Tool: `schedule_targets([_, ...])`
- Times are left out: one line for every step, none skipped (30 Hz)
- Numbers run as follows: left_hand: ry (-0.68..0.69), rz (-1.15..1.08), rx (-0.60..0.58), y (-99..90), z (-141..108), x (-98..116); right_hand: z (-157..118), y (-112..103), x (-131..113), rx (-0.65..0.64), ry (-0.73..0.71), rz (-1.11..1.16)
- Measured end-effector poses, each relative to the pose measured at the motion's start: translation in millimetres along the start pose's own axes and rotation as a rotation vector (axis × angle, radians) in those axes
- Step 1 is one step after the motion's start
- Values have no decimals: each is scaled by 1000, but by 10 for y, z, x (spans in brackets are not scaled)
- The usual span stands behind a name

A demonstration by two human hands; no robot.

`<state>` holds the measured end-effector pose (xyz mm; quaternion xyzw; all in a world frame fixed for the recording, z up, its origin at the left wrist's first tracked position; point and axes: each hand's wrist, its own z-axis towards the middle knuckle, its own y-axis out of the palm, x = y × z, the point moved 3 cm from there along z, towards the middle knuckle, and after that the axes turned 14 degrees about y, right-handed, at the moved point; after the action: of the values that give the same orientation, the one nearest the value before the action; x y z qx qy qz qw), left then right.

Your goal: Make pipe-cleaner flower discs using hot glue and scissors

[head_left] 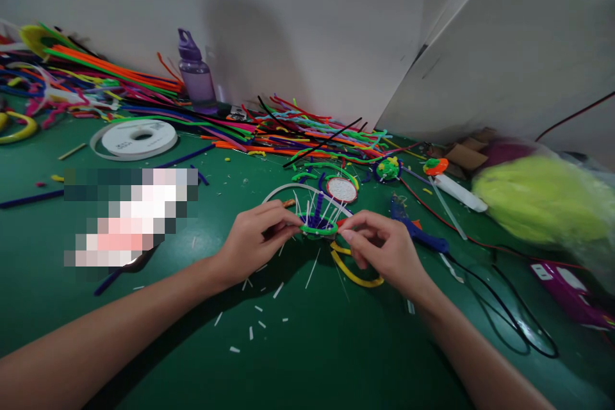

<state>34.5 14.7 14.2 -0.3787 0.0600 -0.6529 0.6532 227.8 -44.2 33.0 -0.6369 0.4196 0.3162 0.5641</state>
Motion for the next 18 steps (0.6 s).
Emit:
schedule_targets([5,6,3,-3,6,1,2,-8,0,2,20,33])
schedule_targets([12,12,8,-5,12,3,4,-13,3,0,41,56])
schedule_targets([22,17,14,-9,16,7,6,-15,9,-9,65,70])
schedule_targets([32,23,21,-13,19,13,9,-16,18,-23,89,80])
schedule_targets([42,29,27,-16,19,20,11,-16,28,-38,111,89])
schedule_targets([52,36,33,-20,17,28,13,-17,38,-51,130,100])
schedule_targets([61,44,36,-23,12,37,14,-18,45,-62,143,109])
schedule_targets([72,55,40,-26,7,45,14,-21,47,-68,148,117])
schedule_targets([86,70,44,-28,0,53,13,-22,46,-78,149,120])
schedule_targets([107,87,45,-28,-7,60,10,-20,41,-93,148,117])
schedule_targets([136,106,46,-28,-14,67,6,-15,33,-113,148,109])
schedule_targets([168,128,44,-28,-21,71,-1,-5,24,-140,151,96])
schedule_targets([200,153,39,-29,-29,72,-9,8,15,-171,155,83])
schedule_targets([231,180,33,-31,-37,71,-17,23,8,-202,162,73])
schedule_targets([262,208,27,-37,-45,68,-25,39,2,-231,168,69])
schedule_targets([293,238,24,-46,-53,64,-32,53,-1,-252,172,76])
schedule_targets([326,267,20,-58,-61,63,-35,62,-2,-264,174,96])
schedule_targets([363,294,15,-72,-68,63,-34,61,-1,-258,174,132])
